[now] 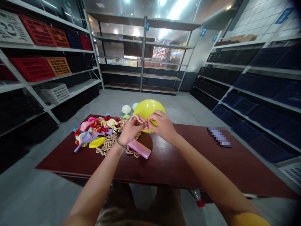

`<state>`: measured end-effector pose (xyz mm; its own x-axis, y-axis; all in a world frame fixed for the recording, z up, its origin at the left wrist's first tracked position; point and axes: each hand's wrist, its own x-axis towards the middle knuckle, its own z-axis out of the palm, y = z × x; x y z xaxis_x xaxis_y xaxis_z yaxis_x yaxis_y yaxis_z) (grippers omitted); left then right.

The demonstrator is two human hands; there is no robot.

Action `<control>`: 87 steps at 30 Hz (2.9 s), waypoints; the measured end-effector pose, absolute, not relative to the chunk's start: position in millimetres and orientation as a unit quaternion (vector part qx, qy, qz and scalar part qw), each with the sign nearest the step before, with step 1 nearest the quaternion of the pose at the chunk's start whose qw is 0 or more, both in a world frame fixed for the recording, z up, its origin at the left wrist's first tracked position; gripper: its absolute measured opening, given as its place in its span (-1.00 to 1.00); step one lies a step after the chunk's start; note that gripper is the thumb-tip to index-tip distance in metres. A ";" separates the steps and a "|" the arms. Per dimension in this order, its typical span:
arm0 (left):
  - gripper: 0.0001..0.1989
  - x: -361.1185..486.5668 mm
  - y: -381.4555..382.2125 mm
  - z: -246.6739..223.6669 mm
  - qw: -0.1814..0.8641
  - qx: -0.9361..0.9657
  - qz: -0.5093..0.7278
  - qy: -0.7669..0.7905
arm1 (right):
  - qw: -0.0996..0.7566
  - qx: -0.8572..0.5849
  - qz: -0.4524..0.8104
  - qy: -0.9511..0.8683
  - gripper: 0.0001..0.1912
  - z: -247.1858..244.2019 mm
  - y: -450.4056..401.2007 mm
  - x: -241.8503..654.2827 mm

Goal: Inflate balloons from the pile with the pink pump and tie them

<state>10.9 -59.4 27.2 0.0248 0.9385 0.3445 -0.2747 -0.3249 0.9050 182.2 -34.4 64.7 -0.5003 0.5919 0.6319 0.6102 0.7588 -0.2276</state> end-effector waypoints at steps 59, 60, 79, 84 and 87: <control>-0.66 8.3 -62.0 19.0 0.396 0.440 0.718 0.367 | 0.262 -0.304 -0.086 -0.912 -0.78 81.3 -30.1 172.6; -0.66 8.9 -61.6 19.1 0.393 0.438 0.722 0.365 | 0.259 -0.306 -0.096 -0.911 -0.77 81.8 -31.7 172.4; -0.69 13.1 -57.8 11.1 0.357 0.413 0.749 0.376 | 0.236 -0.353 -0.199 -0.883 -0.77 59.8 -31.4 187.6; -0.67 18.9 -49.9 12.2 0.375 0.395 0.756 0.363 | 0.298 -0.408 -0.115 -0.855 -0.80 50.7 -20.4 179.4; -0.67 19.8 -47.4 10.7 0.369 0.406 0.758 0.352 | 0.379 -0.397 -0.025 -0.836 -0.77 44.2 -13.7 174.9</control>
<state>19.8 -47.4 10.7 -0.3972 0.8459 0.3560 -0.2745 -0.4797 0.8334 174.9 -13.7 44.2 -0.3977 0.6445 0.6531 0.6824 0.6836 -0.2590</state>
